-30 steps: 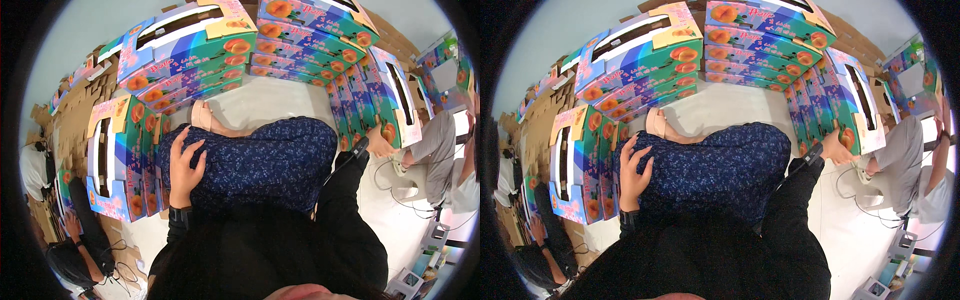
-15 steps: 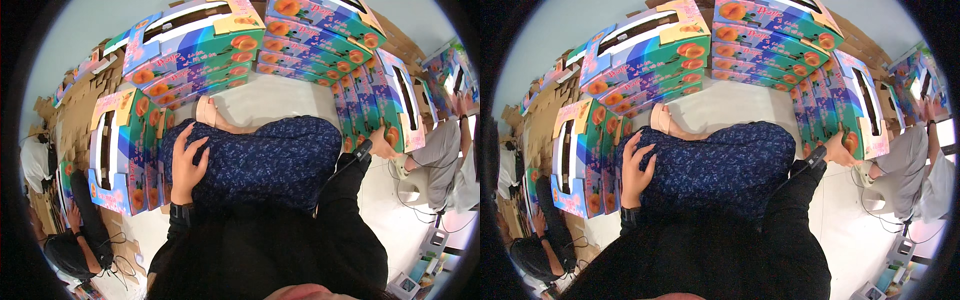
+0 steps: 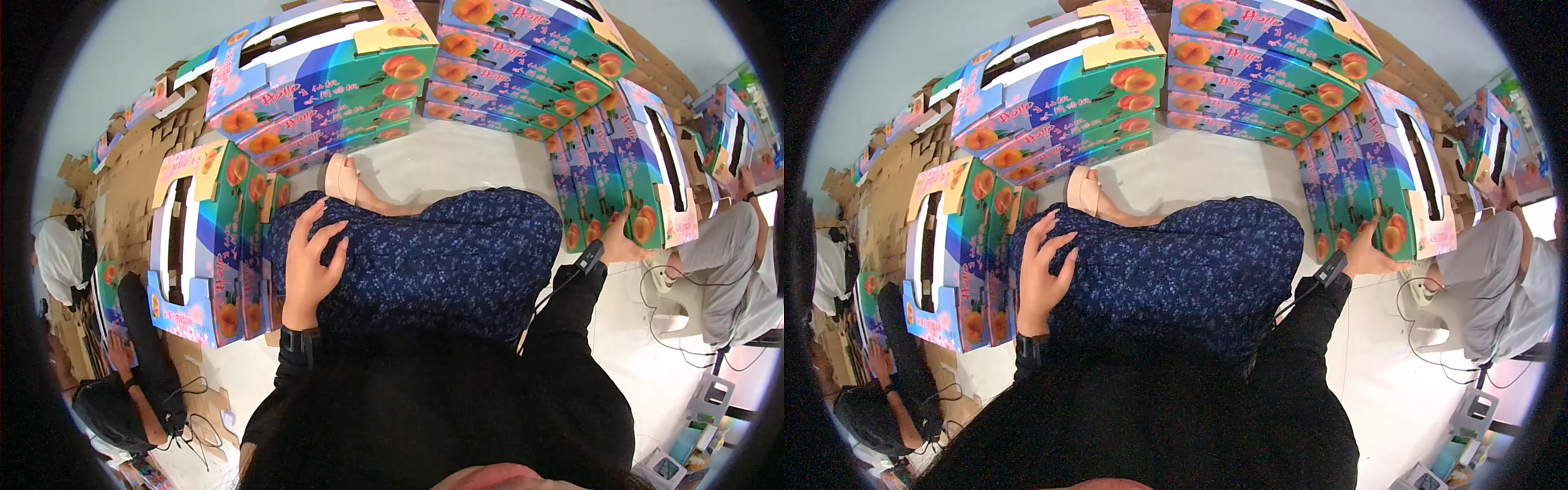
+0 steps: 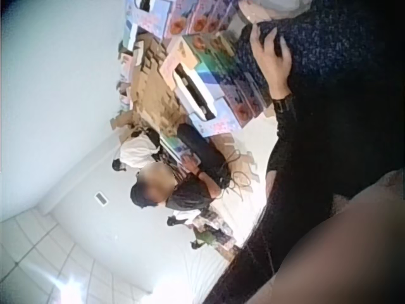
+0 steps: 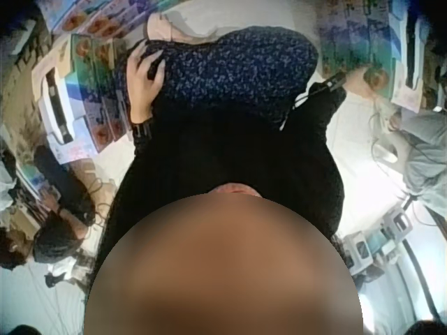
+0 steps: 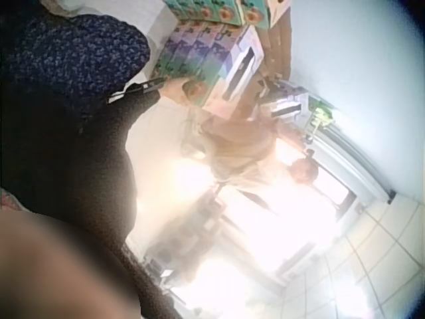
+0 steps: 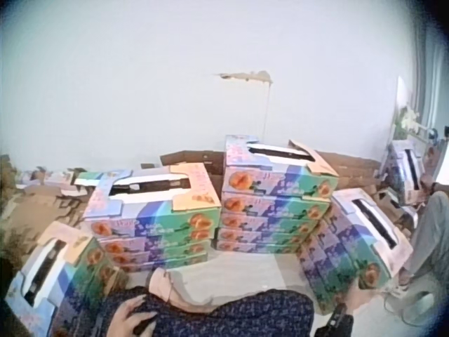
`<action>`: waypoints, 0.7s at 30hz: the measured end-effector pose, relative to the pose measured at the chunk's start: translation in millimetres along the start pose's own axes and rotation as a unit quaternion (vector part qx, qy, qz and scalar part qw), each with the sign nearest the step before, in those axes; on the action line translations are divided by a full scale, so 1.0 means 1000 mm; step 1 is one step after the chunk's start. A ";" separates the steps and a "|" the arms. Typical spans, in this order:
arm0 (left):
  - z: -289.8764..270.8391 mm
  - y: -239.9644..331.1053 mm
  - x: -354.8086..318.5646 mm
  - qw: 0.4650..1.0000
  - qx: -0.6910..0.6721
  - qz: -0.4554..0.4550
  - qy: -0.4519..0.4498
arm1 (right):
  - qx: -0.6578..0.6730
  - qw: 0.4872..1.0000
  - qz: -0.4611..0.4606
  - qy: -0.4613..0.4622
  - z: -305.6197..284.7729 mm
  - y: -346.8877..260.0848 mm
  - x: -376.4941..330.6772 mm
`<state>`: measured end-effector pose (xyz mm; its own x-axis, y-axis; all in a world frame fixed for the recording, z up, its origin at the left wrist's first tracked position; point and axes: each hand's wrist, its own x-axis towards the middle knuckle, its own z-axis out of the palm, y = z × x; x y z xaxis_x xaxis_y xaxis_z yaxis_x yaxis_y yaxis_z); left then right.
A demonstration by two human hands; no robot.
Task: Manually folding and stacking colorful cardboard fruit boxes.
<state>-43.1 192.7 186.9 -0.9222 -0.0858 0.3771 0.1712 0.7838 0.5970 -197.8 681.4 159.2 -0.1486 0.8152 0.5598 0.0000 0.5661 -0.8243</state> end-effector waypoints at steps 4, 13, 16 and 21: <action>0.001 0.002 0.000 1.000 -0.003 0.002 -0.007 | -0.097 0.992 -0.076 0.017 -0.003 0.030 0.007; 0.006 0.006 0.000 1.000 0.006 0.012 -0.005 | -0.318 0.931 -0.153 0.091 -0.012 0.048 0.000; 0.002 0.018 0.002 1.000 0.013 -0.005 -0.021 | -0.225 0.934 -0.269 0.071 -0.020 0.035 -0.026; -0.003 0.018 0.008 0.999 0.042 -0.002 -0.032 | -0.169 0.825 -0.423 -0.334 0.024 0.075 -0.034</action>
<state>-46.8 204.0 202.7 -0.9439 -0.0518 0.3260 0.1393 0.8330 0.5355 -216.3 693.1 75.9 -0.7482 -0.0752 0.6592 -0.1245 0.9918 -0.0281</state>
